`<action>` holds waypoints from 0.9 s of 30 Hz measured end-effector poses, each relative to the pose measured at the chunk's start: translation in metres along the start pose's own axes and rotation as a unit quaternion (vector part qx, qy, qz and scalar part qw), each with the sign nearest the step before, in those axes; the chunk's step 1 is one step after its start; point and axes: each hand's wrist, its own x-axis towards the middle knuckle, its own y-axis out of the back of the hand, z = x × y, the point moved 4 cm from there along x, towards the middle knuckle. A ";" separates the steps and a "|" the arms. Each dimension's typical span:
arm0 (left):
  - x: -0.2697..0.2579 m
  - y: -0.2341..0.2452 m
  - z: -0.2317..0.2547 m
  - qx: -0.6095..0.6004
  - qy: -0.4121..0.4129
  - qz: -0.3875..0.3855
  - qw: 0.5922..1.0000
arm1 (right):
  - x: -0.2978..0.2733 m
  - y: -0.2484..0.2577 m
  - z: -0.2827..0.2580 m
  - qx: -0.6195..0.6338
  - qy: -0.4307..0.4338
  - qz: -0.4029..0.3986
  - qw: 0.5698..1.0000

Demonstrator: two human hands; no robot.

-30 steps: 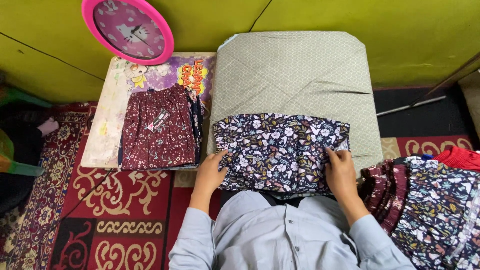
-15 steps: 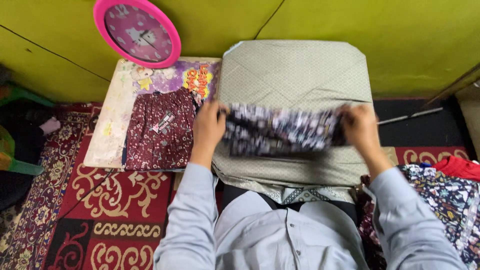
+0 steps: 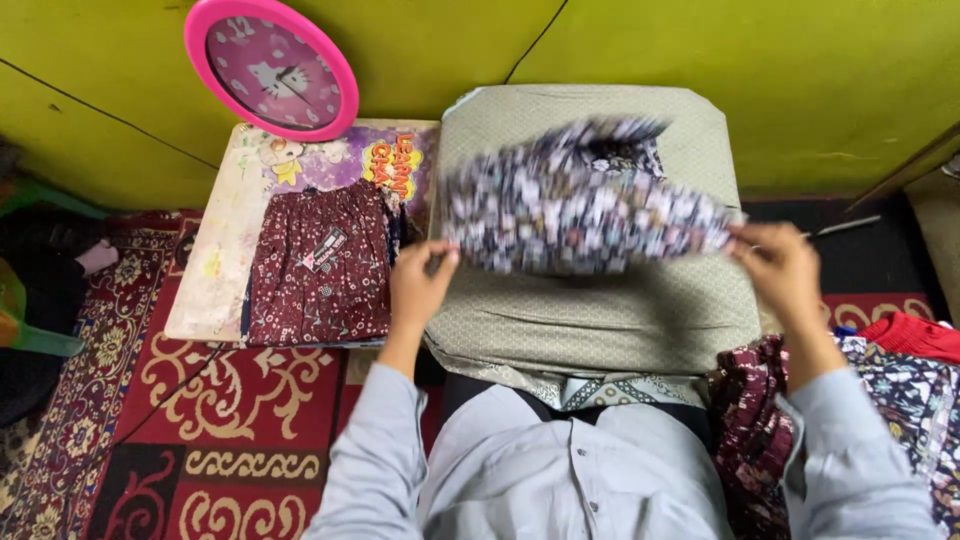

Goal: Folding patterned pants and stacking them on a table.

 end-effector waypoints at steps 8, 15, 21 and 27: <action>-0.059 -0.008 -0.020 -0.044 0.127 -0.014 0.991 | -0.067 -0.042 0.016 -0.109 -0.065 -0.098 0.987; -0.076 0.011 -0.005 0.059 0.169 -0.111 0.977 | -0.093 -0.024 0.000 -0.180 -0.076 -0.145 0.970; -0.089 -0.009 -0.027 0.227 0.142 -0.107 0.958 | -0.115 -0.047 0.021 -0.366 -0.065 -0.262 0.891; -0.068 -0.032 0.078 0.136 -0.088 -0.101 0.982 | -0.075 -0.121 -0.032 -0.256 0.055 -0.122 0.957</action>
